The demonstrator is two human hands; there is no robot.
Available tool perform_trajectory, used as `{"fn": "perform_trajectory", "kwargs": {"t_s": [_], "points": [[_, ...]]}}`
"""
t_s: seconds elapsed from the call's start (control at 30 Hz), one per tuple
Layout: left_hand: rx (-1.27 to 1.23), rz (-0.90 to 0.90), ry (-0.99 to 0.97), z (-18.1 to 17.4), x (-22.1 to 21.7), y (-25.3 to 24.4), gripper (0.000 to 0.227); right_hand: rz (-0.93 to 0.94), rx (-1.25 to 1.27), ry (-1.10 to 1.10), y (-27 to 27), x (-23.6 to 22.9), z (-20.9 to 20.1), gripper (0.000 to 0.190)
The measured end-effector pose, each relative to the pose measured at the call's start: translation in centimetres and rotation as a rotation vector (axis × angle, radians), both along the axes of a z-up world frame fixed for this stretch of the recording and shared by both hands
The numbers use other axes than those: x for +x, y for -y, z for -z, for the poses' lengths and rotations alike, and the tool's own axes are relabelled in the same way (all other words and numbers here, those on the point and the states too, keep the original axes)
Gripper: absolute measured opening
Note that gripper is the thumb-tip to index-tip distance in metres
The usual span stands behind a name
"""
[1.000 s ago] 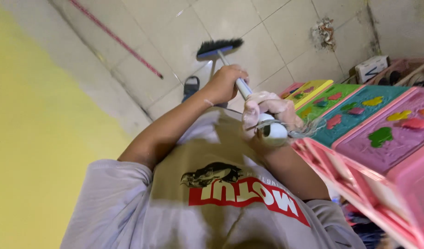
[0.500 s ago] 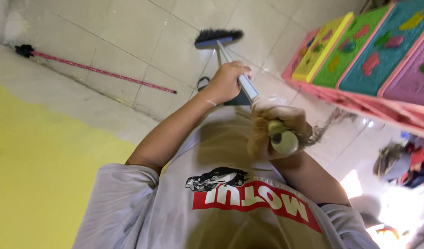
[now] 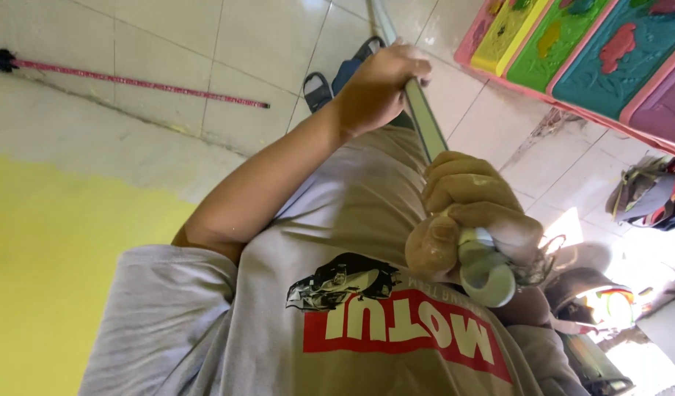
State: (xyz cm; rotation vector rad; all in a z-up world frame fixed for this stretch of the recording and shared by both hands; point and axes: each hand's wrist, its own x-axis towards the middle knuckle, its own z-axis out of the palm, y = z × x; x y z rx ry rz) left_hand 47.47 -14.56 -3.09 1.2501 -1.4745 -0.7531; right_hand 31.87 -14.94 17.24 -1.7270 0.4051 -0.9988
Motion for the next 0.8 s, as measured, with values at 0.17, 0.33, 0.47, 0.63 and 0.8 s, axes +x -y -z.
{"fn": "perform_trajectory", "kwargs": {"t_s": [0.17, 0.33, 0.47, 0.63, 0.8], "points": [[0.009, 0.008, 0.009, 0.4, 0.5, 3.7, 0.021, 0.064, -0.017, -0.057, 3.1, 1.0, -0.8, 0.018], [0.128, 0.049, 0.11, 0.3, 0.8, 7.1, 0.027, -0.195, -0.018, -0.211, 8.4, -0.7, -2.2, 0.023], [0.131, 0.064, 0.115, 0.5, 0.8, 9.1, 0.028, -0.004, -0.037, -0.112, 8.9, -0.3, -1.0, 0.022], [0.11, 0.097, 0.137, 0.2, 1.1, 11.8, 0.027, -0.102, -0.045, -0.148, 11.6, -0.9, -1.7, 0.025], [0.027, 0.136, 0.132, 0.9, 2.1, 14.4, 0.018, 0.001, -0.09, -0.071, 13.5, 1.3, -1.2, 0.02]]}}
